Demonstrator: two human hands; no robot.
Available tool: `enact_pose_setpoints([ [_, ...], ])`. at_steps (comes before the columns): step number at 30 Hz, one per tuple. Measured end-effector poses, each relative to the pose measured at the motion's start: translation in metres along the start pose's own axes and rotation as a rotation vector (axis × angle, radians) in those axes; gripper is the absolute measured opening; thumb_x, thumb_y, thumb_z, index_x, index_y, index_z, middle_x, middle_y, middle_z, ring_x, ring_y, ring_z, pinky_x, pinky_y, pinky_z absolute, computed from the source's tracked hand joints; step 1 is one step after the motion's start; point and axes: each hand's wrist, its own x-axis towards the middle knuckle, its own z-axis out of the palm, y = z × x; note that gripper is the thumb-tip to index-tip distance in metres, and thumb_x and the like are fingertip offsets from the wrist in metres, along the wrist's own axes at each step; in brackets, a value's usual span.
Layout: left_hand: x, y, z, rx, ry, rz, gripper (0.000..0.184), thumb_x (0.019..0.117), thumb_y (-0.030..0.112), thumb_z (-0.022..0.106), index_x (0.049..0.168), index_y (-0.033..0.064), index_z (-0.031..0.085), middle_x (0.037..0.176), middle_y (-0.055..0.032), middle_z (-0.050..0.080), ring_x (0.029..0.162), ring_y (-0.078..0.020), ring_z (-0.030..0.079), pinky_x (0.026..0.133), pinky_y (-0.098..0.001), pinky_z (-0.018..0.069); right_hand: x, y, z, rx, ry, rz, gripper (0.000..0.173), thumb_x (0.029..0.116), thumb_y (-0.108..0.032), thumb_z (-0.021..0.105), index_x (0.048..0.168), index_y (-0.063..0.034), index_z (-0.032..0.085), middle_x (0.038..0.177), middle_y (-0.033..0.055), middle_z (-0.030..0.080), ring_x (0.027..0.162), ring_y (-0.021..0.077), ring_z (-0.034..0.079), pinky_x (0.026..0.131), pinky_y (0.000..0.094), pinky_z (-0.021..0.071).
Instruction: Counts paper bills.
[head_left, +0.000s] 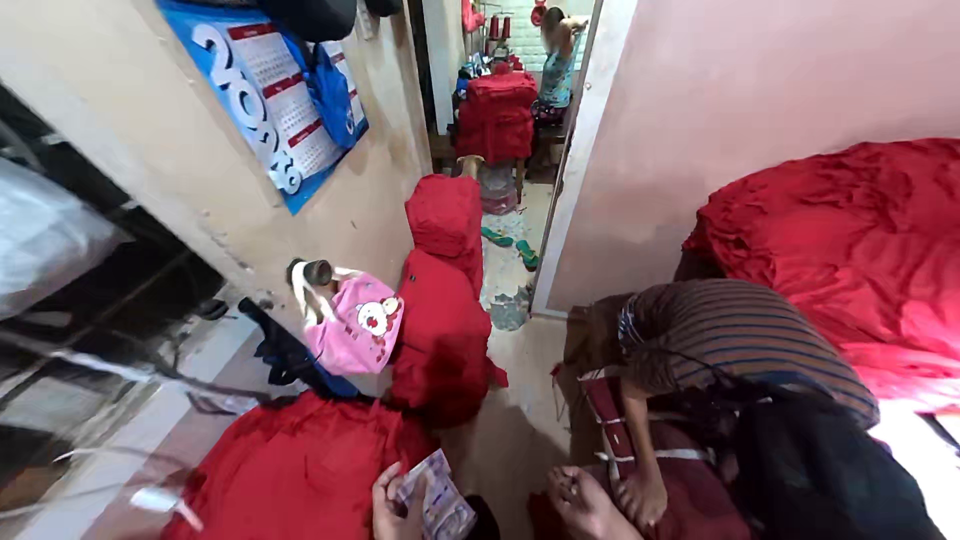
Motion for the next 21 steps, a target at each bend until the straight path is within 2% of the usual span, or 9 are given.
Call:
enact_pose_setpoints([
  [3, 0.065, 0.001, 0.035, 0.076, -0.046, -0.021, 0.056, 0.0909, -0.003, 0.067, 0.137, -0.0155, 0.038, 0.106, -0.0187, 0.060, 0.090, -0.0091, 0.062, 0.082, -0.0259, 0.0551, 0.031, -0.024, 0.065, -0.010, 0.022, -0.024, 0.019, 0.1050, -0.015, 0.039, 0.089, -0.0119, 0.050, 0.069, 0.0017, 0.058, 0.055, 0.0083, 0.057, 0.048, 0.0203, 0.0483],
  [5, 0.114, 0.007, 0.064, 0.133, -0.075, 0.051, 0.056, 0.0915, 0.003, 0.068, 0.137, -0.0162, 0.042, 0.116, -0.0277, 0.060, 0.099, -0.0202, 0.062, 0.088, -0.0342, 0.0538, 0.053, -0.045, 0.108, -0.009, -0.002, -0.019, 0.020, 0.1049, -0.014, 0.039, 0.088, -0.0117, 0.050, 0.068, 0.0015, 0.057, 0.052, 0.0079, 0.055, 0.047, 0.0194, 0.0469],
  [8, 0.176, 0.038, 0.110, 0.132, -0.092, 0.080, 0.055, 0.0915, 0.006, 0.068, 0.136, -0.0159, 0.044, 0.121, -0.0302, 0.060, 0.105, -0.0260, 0.062, 0.091, -0.0386, 0.0532, 0.077, -0.085, 0.160, -0.012, -0.016, -0.012, 0.026, 0.1057, -0.017, 0.036, 0.084, -0.0127, 0.049, 0.064, 0.0008, 0.055, 0.051, 0.0080, 0.054, 0.047, 0.0196, 0.0471],
  [12, 0.255, 0.064, 0.169, 0.097, -0.160, 0.105, 0.053, 0.0902, 0.004, 0.068, 0.133, -0.0160, 0.045, 0.115, -0.0247, 0.062, 0.099, -0.0165, 0.063, 0.087, -0.0305, 0.0539, 0.097, -0.156, 0.229, 0.102, -0.037, -0.084, 0.024, 0.1065, -0.017, 0.035, 0.089, -0.0116, 0.050, 0.068, 0.0015, 0.058, 0.053, 0.0079, 0.058, 0.049, 0.0190, 0.0509],
  [16, 0.313, 0.067, 0.226, 0.067, -0.193, 0.038, 0.052, 0.0902, 0.004, 0.067, 0.133, -0.0154, 0.045, 0.113, -0.0218, 0.062, 0.095, -0.0123, 0.064, 0.084, -0.0275, 0.0548, 0.128, -0.224, 0.253, 0.220, -0.037, -0.117, 0.028, 0.1068, -0.019, 0.033, 0.087, -0.0117, 0.052, 0.068, 0.0010, 0.058, 0.054, 0.0068, 0.059, 0.050, 0.0174, 0.0513],
  [18, 0.345, 0.067, 0.252, 0.034, -0.171, 0.059, 0.052, 0.0893, 0.003, 0.067, 0.132, -0.0160, 0.045, 0.112, -0.0194, 0.062, 0.093, -0.0082, 0.064, 0.082, -0.0241, 0.0546, 0.151, -0.257, 0.262, 0.281, 0.002, -0.125, 0.024, 0.1055, -0.017, 0.036, 0.088, -0.0118, 0.052, 0.067, 0.0005, 0.057, 0.053, 0.0065, 0.058, 0.049, 0.0171, 0.0503],
  [21, 0.398, 0.047, 0.295, -0.074, -0.085, 0.135, 0.051, 0.0877, 0.002, 0.065, 0.130, -0.0159, 0.043, 0.103, -0.0078, 0.065, 0.089, 0.0014, 0.065, 0.080, -0.0183, 0.0560, 0.191, -0.314, 0.280, 0.292, 0.095, -0.117, 0.019, 0.1051, -0.016, 0.039, 0.091, -0.0116, 0.051, 0.068, 0.0001, 0.056, 0.051, 0.0062, 0.056, 0.047, 0.0166, 0.0495],
])
